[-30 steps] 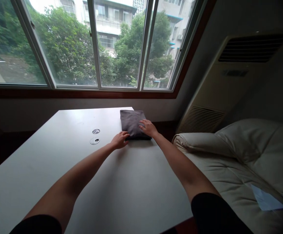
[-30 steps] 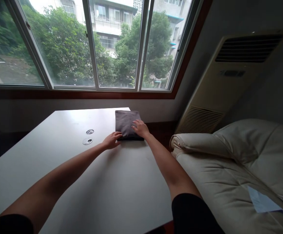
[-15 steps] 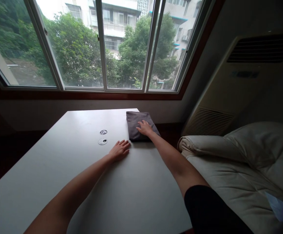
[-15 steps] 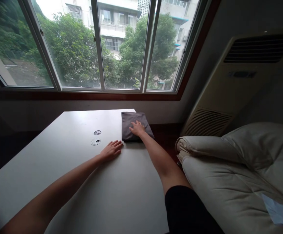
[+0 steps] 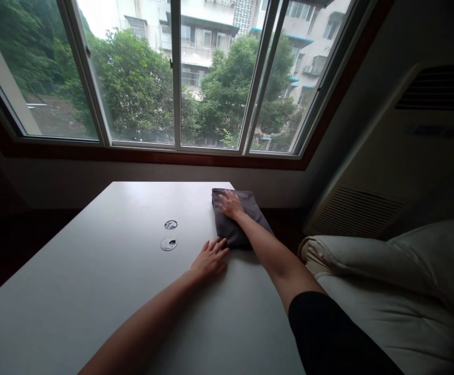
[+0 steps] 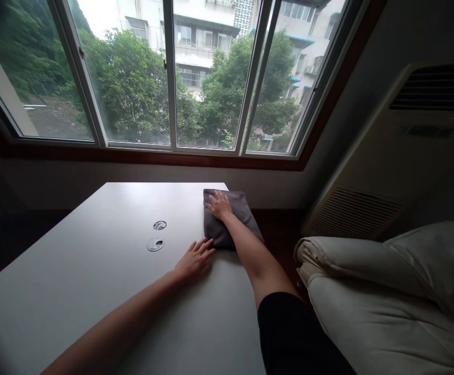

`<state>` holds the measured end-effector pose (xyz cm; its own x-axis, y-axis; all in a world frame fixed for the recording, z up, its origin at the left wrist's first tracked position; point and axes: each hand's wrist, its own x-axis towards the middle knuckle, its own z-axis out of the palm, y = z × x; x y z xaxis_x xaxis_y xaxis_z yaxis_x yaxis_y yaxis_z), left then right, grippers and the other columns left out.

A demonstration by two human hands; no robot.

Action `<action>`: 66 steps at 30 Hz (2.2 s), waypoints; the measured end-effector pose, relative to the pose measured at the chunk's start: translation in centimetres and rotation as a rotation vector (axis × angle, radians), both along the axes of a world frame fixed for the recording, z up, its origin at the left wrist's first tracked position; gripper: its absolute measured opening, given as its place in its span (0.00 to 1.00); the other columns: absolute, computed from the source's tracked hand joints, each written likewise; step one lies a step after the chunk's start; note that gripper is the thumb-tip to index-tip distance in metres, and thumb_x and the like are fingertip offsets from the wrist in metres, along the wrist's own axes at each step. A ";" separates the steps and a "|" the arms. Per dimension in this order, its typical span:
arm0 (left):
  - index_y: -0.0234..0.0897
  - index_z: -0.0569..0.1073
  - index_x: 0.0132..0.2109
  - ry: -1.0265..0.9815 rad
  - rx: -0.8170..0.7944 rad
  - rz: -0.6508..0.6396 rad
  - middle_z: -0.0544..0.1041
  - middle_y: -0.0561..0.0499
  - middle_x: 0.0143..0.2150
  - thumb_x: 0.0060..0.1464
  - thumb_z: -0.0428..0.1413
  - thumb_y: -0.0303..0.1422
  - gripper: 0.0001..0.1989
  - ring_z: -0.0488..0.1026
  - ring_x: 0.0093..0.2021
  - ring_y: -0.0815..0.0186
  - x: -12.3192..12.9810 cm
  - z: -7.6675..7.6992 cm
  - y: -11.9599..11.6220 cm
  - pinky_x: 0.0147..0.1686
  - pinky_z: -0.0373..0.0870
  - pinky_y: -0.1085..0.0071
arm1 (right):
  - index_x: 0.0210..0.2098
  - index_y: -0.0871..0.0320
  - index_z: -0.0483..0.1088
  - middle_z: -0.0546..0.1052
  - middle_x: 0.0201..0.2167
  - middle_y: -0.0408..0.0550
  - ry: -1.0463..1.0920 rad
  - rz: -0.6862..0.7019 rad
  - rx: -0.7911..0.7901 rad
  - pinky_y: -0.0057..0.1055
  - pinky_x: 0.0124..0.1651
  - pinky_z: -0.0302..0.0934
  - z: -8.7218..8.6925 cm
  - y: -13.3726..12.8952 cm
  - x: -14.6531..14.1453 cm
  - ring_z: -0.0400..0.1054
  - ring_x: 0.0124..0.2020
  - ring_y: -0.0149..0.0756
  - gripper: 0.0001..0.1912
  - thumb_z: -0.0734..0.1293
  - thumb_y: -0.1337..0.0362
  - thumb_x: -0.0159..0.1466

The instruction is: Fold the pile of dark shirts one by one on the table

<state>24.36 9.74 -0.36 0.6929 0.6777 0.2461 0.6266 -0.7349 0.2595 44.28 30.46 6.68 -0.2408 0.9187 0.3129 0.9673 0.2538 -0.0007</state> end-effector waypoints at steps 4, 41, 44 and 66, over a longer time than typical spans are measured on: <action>0.45 0.65 0.72 0.034 0.002 -0.008 0.48 0.45 0.80 0.68 0.53 0.44 0.29 0.39 0.79 0.48 0.0 -0.2 0.7 0.75 0.40 0.39 | 0.75 0.51 0.55 0.43 0.78 0.54 -0.020 -0.069 -0.137 0.56 0.76 0.30 -0.8 3.2 -1.6 0.33 0.78 0.51 0.33 0.59 0.48 0.75; 0.48 0.58 0.76 0.208 -0.086 0.307 0.49 0.47 0.80 0.72 0.43 0.49 0.31 0.42 0.79 0.49 -17.3 0.6 -5.3 0.74 0.38 0.41 | 0.70 0.62 0.64 0.58 0.73 0.62 0.235 -0.281 0.090 0.51 0.74 0.43 -4.7 -18.5 -1.2 0.49 0.74 0.52 0.30 0.55 0.52 0.76; 0.48 0.57 0.76 0.218 -0.087 0.333 0.48 0.47 0.80 0.72 0.43 0.50 0.32 0.42 0.79 0.49 -18.0 0.6 -5.6 0.74 0.41 0.42 | 0.68 0.55 0.67 0.56 0.75 0.55 0.194 0.047 0.044 0.51 0.76 0.40 -5.6 -21.8 -7.1 0.47 0.75 0.49 0.27 0.57 0.52 0.76; 0.48 0.54 0.78 0.231 -0.137 0.516 0.42 0.45 0.81 0.63 0.39 0.67 0.45 0.37 0.79 0.44 -21.6 0.1 -7.9 0.72 0.35 0.38 | 0.78 0.48 0.47 0.40 0.78 0.53 -0.017 0.386 -0.377 0.56 0.76 0.26 -5.7 -28.3 -12.1 0.32 0.79 0.52 0.48 0.51 0.28 0.69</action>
<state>2.72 1.81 -0.31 0.2899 0.9569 0.0138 0.9464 -0.2888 0.1445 32.17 2.12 0.97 -0.5853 0.8103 -0.0289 0.8045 0.5760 -0.1454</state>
